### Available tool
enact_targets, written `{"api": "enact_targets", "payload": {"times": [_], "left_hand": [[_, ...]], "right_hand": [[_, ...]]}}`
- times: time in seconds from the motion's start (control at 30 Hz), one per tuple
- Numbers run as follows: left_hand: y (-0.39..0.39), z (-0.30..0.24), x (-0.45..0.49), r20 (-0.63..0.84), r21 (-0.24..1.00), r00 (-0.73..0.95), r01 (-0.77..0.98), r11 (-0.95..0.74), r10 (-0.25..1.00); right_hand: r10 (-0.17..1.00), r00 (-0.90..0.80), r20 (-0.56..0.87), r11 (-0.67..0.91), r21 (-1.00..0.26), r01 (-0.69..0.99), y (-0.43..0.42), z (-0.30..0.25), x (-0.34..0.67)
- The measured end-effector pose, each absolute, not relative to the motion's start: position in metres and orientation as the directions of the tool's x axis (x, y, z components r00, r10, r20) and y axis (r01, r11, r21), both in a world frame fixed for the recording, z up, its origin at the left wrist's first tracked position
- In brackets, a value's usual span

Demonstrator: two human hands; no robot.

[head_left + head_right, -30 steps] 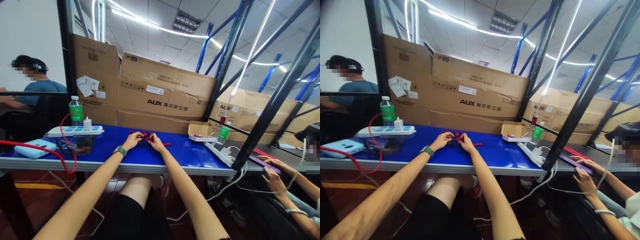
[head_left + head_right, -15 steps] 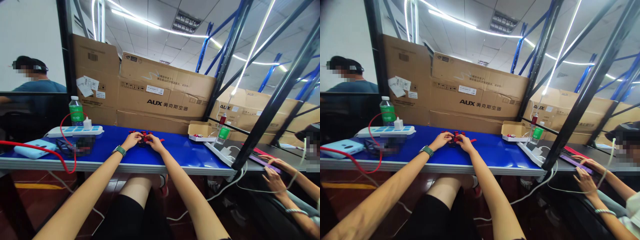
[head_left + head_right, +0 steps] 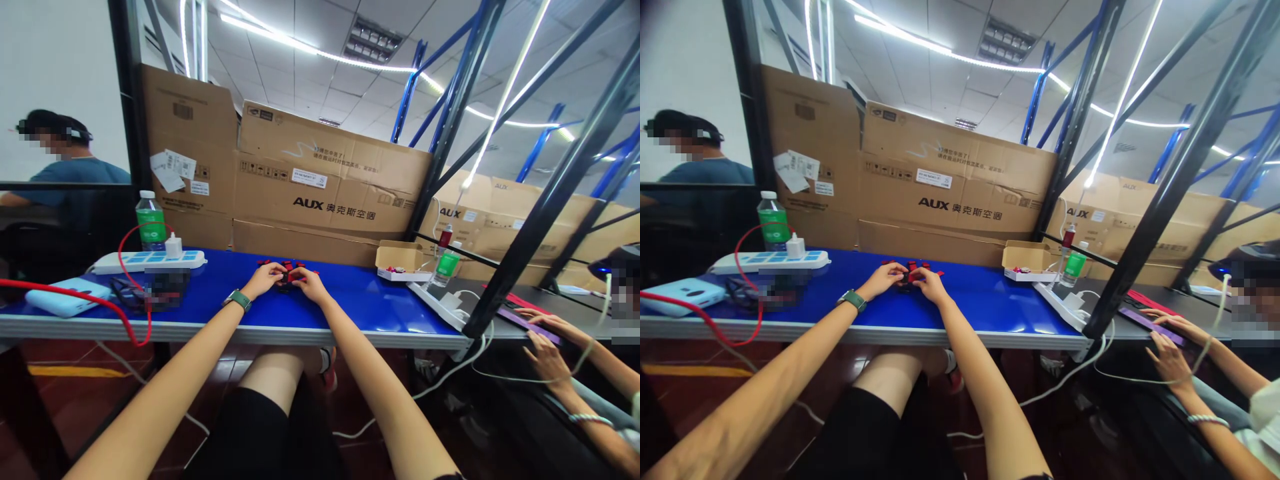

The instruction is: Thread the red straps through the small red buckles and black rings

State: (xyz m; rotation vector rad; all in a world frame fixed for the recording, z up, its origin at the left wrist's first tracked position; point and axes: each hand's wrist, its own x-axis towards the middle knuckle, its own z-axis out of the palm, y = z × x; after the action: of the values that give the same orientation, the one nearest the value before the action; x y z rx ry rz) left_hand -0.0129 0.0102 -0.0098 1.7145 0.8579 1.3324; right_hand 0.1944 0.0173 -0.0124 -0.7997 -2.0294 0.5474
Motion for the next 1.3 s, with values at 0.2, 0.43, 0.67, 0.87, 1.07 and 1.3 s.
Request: {"api": "enact_targets", "payload": {"times": [0.2,0.43,0.67,0.87,1.07,1.3], "left_hand": [[0.011,-0.012,-0.011,0.398,0.909,0.248,0.024,-0.416,0.883],[0.009,-0.009,-0.011,0.401,0.902,0.213,0.078,-0.424,0.891],[0.005,-0.009,-0.01,0.368,0.912,0.27,0.081,-0.402,0.89],[0.004,-0.008,-0.008,0.352,0.921,0.252,0.079,-0.382,0.901],[0.005,-0.008,-0.011,0.431,0.874,0.124,0.192,-0.447,0.894],[0.006,-0.009,-0.013,0.422,0.871,0.141,0.21,-0.444,0.895]], "right_hand": [[0.716,-0.437,0.544,0.69,-0.644,0.33,0.013,-0.012,0.193],[0.667,-0.481,0.569,0.727,-0.638,0.255,0.004,-0.008,0.193],[0.57,-0.527,0.631,0.822,-0.439,0.364,0.0,-0.002,0.192],[0.559,-0.478,0.677,0.826,-0.406,0.39,-0.003,0.004,0.191],[0.716,-0.367,0.594,0.687,-0.694,0.215,0.01,-0.003,0.189],[0.719,-0.392,0.574,0.694,-0.623,0.361,0.018,-0.009,0.192]]}}
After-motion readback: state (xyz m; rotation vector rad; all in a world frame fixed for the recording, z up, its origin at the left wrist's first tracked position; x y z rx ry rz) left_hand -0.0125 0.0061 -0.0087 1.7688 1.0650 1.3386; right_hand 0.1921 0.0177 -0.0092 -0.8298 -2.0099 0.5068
